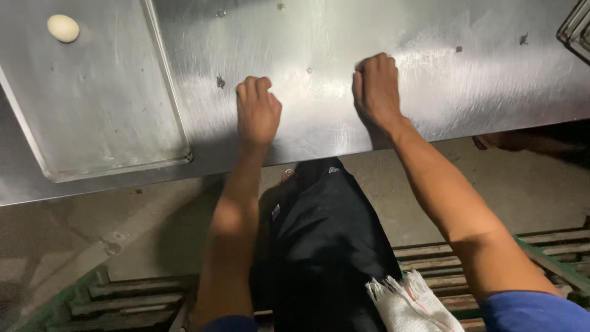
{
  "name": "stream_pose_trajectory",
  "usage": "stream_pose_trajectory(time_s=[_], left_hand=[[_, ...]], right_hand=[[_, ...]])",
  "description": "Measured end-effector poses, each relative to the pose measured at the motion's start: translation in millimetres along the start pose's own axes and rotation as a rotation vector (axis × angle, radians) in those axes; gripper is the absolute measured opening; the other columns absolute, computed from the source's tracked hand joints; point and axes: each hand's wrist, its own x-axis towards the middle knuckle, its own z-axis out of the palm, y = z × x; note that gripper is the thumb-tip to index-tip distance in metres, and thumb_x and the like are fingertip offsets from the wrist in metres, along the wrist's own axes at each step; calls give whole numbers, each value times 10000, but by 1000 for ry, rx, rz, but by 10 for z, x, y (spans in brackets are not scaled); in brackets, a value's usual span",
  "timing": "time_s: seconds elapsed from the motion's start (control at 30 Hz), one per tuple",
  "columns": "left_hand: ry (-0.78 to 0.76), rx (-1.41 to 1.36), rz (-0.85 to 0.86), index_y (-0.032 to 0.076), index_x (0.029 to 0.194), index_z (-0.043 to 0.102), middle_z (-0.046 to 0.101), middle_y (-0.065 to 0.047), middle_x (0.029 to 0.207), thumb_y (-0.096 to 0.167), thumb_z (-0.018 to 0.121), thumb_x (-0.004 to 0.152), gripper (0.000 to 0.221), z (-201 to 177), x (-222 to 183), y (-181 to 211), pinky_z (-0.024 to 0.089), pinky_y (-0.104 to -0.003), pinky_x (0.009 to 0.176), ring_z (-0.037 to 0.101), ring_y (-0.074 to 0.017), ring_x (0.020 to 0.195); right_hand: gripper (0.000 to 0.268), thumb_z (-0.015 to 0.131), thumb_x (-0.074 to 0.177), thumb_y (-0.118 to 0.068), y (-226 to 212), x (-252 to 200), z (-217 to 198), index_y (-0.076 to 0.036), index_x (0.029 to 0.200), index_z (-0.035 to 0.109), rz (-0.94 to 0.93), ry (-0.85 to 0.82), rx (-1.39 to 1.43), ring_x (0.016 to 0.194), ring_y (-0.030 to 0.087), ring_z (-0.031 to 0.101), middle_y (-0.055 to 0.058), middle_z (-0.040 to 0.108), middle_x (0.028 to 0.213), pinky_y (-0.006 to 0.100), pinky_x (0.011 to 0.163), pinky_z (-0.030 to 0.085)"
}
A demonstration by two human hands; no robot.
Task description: Rolling dough into small balls and placing them onto a baking tray.
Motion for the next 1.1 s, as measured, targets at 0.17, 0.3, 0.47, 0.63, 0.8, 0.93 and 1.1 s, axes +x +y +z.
stream_pose_trajectory(time_s=[0.17,0.3,0.47,0.63,0.8,0.93,1.1], left_hand=[[15,20,-8,26,1186,529,506,-141,1127,63,668,886,333,-210,86,-396,430,-456,932,500,-306,1067],[114,-12,4,31,1167,517,517,-139,1106,75,644,859,337,-201,370,-624,414,-459,897,512,-312,1028],[208,-52,-14,46,1134,501,513,-131,1084,49,607,850,303,38,876,-763,408,-463,882,487,-300,996],[396,-135,16,45,1125,487,495,-108,1044,28,597,858,289,447,1429,-667,401,-455,838,443,-270,929],[466,-263,-70,79,1073,483,460,-88,978,56,598,829,271,684,1812,-223,429,-394,776,443,-216,869],[473,-254,-38,76,1029,500,435,-72,898,55,603,774,276,611,1761,184,404,-412,789,407,-232,849],[406,-400,-48,51,1014,526,491,-77,930,12,561,737,281,535,1430,479,424,-408,853,429,-258,882]], right_hand=[[220,627,967,-21,367,54,-28,-20,1167,536,33,24,-60,1022,344,480,179,512,1125,472,893,376],[261,614,903,13,558,324,62,-39,1148,542,78,30,-44,1030,331,477,155,517,1124,465,890,357],[302,602,846,9,776,798,259,-46,1132,523,68,76,-22,1016,317,446,142,475,1092,452,895,336],[302,603,795,-30,759,1305,502,-52,1076,495,55,164,-19,959,297,413,132,429,1035,438,862,310],[313,583,765,-22,369,1735,665,-66,1062,494,148,229,103,984,269,451,89,466,1029,430,877,307],[322,596,755,-35,74,1673,707,-74,1062,504,137,206,161,965,268,448,87,471,1014,421,860,302],[369,795,838,-262,-226,1393,613,-90,1010,517,120,135,295,918,261,445,68,488,982,412,835,305]])
